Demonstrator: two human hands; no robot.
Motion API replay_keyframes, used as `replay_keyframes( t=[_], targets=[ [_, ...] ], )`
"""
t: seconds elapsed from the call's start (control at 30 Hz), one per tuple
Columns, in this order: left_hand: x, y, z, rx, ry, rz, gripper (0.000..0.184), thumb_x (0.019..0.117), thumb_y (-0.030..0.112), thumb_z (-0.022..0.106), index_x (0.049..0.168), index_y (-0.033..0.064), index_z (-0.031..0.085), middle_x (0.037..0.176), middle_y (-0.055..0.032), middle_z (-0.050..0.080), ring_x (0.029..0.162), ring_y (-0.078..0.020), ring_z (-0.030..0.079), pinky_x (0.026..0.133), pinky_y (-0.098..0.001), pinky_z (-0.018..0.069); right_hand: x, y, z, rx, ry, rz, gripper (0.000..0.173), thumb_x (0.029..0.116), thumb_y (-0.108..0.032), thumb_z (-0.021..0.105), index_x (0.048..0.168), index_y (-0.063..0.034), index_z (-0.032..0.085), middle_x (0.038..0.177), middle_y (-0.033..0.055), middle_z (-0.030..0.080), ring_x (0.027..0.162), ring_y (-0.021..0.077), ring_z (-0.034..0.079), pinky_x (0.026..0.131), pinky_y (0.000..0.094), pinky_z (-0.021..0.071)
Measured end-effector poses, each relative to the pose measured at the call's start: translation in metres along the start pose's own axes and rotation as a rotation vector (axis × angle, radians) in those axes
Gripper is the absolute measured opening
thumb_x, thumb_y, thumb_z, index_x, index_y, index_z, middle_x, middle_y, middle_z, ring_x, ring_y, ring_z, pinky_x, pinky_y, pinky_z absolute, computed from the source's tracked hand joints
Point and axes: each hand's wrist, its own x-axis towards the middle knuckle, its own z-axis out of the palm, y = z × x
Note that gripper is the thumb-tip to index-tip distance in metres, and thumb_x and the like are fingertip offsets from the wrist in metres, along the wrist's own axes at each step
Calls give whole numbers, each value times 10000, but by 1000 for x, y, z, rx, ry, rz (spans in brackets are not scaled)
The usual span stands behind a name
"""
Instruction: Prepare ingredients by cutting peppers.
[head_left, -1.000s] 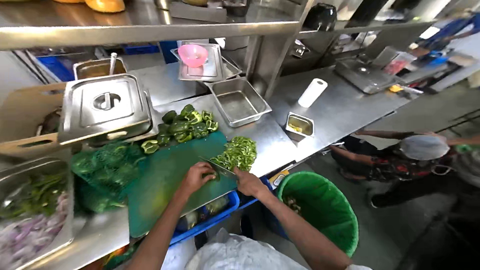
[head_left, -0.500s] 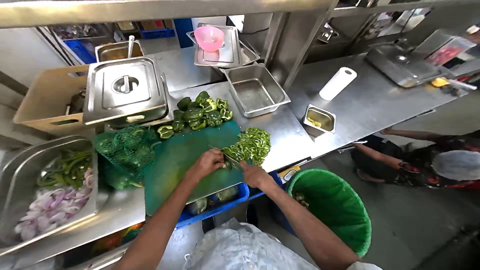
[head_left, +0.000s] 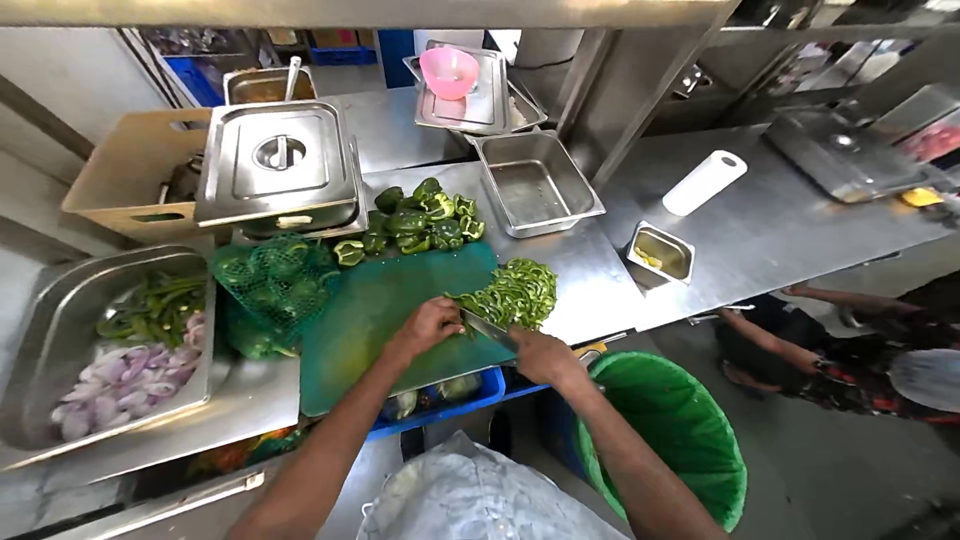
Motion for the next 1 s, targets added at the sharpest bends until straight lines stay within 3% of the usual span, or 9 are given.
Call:
replay_keyframes(
  t=[0.1,0.27,0.33,0.4,0.57,0.73,0.83,1.0],
  targets=[
    [1,1,2,9,2,5,139,924,236,778,874,107,785,1037,-27,738,1075,-161,676,1020,-357,544,28,-9,24,51,-27,-30,501,1020,-181,575,1489,-174,400,1146,229,680,1057,436,690,858,633,558],
    [2,0,1,14,-6,-22,157,931,237,766,883,88,780,1050,-45,737,1082,-184,674,1024,-376,539,0,0,-11,-34,-12,-25,428,985,-227,617,1403,-191,528,1126,193,695,1039,409,687,837,632,550],
    [1,-1,5,10,16,-12,158,932,237,766,869,93,779,1045,-38,741,1075,-180,677,1018,-374,542,15,-8,11,20,-31,1,503,972,-184,612,1453,-165,463,1136,219,689,1041,428,689,838,642,554],
    [2,-2,3,13,13,5,161,931,238,767,857,95,770,1029,-29,736,1066,-169,676,1012,-363,545,28,-14,22,54,-50,-8,510,1013,-177,571,1489,-165,388,1131,230,682,1038,434,694,841,636,558],
    [2,-3,1,-1,23,-16,147,926,237,773,877,99,779,1039,-33,734,1075,-171,673,1014,-361,545,2,2,-14,-17,-35,-39,451,1006,-217,588,1448,-205,499,1139,200,694,1055,412,685,849,641,544],
    [-2,-4,3,-22,66,0,146,914,256,788,895,112,785,1042,-21,732,1067,-145,674,1002,-341,555,33,-18,30,93,-27,-10,525,1009,-161,569,1498,-145,378,1146,233,675,1059,430,689,861,623,562],
    [-8,-8,-2,-55,85,16,92,878,182,818,929,108,795,1054,-21,744,1057,-127,689,987,-325,572,34,-20,33,74,-33,-20,524,1019,-171,552,1508,-146,364,1153,229,675,1065,423,691,866,616,562],
    [-3,-5,-6,-15,53,4,31,904,83,762,906,99,788,1044,-32,752,1047,-150,700,997,-347,566,15,-22,11,2,-25,11,555,1007,-165,562,1532,-171,383,1158,229,684,1077,433,685,870,627,555]
  ],
)
